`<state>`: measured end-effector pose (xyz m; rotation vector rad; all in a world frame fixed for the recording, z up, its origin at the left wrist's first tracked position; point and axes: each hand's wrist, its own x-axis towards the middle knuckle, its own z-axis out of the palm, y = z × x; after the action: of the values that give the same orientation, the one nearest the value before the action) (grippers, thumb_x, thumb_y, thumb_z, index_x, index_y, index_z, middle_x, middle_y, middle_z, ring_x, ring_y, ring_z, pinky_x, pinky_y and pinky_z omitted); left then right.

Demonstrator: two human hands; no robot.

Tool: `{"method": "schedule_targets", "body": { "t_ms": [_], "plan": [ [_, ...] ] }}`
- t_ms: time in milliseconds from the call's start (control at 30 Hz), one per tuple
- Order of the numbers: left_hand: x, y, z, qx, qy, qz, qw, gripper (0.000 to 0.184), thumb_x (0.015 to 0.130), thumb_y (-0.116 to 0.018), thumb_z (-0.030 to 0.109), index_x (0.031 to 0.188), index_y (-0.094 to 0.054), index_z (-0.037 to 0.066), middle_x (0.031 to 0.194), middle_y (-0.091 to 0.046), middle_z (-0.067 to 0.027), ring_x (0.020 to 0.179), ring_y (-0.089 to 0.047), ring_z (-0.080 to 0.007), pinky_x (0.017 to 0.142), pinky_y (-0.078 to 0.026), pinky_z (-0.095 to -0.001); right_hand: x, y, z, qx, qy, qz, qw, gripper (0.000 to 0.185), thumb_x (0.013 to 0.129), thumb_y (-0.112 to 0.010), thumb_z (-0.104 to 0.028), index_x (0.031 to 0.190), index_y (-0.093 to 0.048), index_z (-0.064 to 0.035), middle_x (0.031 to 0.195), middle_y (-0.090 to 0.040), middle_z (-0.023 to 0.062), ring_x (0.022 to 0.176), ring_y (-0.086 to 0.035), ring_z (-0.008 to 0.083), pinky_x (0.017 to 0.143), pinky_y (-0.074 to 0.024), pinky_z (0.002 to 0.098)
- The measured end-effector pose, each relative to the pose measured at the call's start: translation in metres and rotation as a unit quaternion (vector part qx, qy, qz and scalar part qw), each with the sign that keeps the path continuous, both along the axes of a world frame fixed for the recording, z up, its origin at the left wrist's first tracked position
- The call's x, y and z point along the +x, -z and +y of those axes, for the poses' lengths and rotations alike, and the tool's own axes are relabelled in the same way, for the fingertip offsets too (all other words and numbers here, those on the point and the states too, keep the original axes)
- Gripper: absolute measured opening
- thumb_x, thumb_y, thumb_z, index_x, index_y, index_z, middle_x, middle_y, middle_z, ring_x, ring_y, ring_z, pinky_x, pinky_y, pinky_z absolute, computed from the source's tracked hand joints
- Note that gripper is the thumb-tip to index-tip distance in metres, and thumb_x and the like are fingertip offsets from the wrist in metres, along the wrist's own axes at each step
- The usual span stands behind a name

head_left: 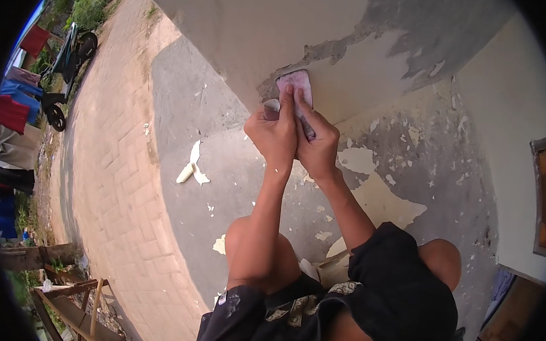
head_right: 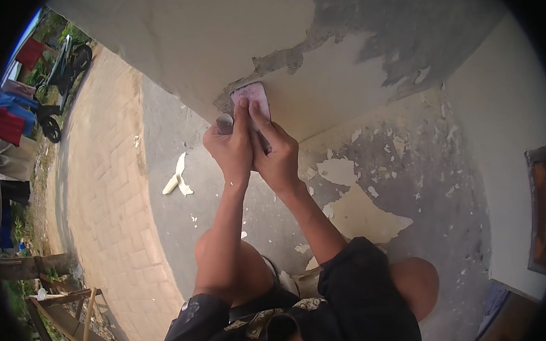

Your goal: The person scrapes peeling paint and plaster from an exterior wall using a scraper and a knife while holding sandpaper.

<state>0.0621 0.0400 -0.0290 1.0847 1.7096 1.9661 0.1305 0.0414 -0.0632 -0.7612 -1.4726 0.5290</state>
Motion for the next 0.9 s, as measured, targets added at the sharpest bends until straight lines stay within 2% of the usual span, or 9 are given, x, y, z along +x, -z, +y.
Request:
{"method": "schedule_targets", "body": {
  "t_ms": [67,167,367,467,567,700,900],
  "plan": [
    [-0.001,-0.003,-0.003,-0.028,-0.006,0.024,0.999,0.037,0.084,-0.073,0.02,0.057,-0.06,-0.002,0.043,-0.048,0.0009,0.043,-0.037,-0.0038,0.041,-0.027,-0.0236,0.0,0.004,-0.001,0.003,0.01,-0.002,1.0,0.051,0.081,-0.065,0.005,0.129,-0.057,-0.008,0.092,-0.067,0.0157,0.077,-0.067,0.0228,0.066,-0.0513,0.0312],
    [0.006,-0.017,-0.005,0.018,0.0,0.01,1.0,0.04,0.084,-0.073,0.02,0.055,-0.058,-0.002,0.042,-0.045,0.0019,0.043,-0.034,-0.0035,0.04,-0.025,-0.0236,0.001,-0.002,0.0,0.013,0.028,-0.013,0.999,0.05,0.081,-0.065,0.005,0.129,-0.057,-0.008,0.091,-0.067,0.015,0.075,-0.066,0.0219,0.065,-0.0512,0.0313],
    [0.002,-0.004,0.004,0.024,0.016,-0.009,1.0,0.04,0.084,-0.073,0.019,0.054,-0.057,-0.002,0.042,-0.043,0.0029,0.044,-0.033,-0.003,0.04,-0.023,-0.0241,0.005,-0.004,0.006,0.018,0.013,-0.01,1.0,0.049,0.081,-0.066,0.005,0.127,-0.059,-0.0081,0.091,-0.067,0.0139,0.074,-0.066,0.0205,0.064,-0.0512,0.0312],
    [0.002,-0.006,0.004,0.01,0.014,0.008,1.0,0.039,0.085,-0.072,0.019,0.055,-0.057,-0.002,0.043,-0.045,0.0028,0.044,-0.034,-0.003,0.04,-0.024,-0.024,0.005,-0.001,0.008,0.021,0.009,-0.012,1.0,0.05,0.08,-0.066,0.006,0.127,-0.059,-0.0089,0.089,-0.067,0.0136,0.075,-0.066,0.0204,0.065,-0.0512,0.0309],
    [0.007,-0.008,0.013,0.055,-0.009,0.001,0.998,0.04,0.085,-0.072,0.019,0.055,-0.057,-0.003,0.043,-0.046,0.0021,0.044,-0.035,-0.0031,0.04,-0.026,-0.024,0.003,-0.005,0.019,0.038,0.005,-0.008,0.999,0.051,0.079,-0.067,0.006,0.127,-0.059,-0.0093,0.087,-0.066,0.0132,0.076,-0.066,0.0209,0.065,-0.0511,0.0307],
    [0.009,-0.01,0.013,0.042,-0.012,-0.008,0.999,0.04,0.085,-0.073,0.019,0.055,-0.057,-0.002,0.044,-0.049,0.0016,0.045,-0.037,-0.0031,0.041,-0.027,-0.0235,0.009,-0.01,0.012,0.011,-0.018,-0.007,1.0,0.052,0.079,-0.067,0.007,0.127,-0.059,-0.0091,0.087,-0.066,0.0132,0.077,-0.066,0.0216,0.066,-0.0511,0.0308],
    [0.012,-0.01,0.013,0.043,-0.022,-0.001,0.999,0.037,0.085,-0.072,0.016,0.055,-0.058,-0.001,0.047,-0.052,0.0016,0.046,-0.04,-0.003,0.041,-0.029,-0.0222,0.011,-0.007,0.021,0.046,-0.021,-0.006,0.999,0.052,0.079,-0.066,0.007,0.127,-0.059,-0.0089,0.088,-0.066,0.0144,0.08,-0.067,0.0216,0.069,-0.0517,0.0303]
  ]
}}
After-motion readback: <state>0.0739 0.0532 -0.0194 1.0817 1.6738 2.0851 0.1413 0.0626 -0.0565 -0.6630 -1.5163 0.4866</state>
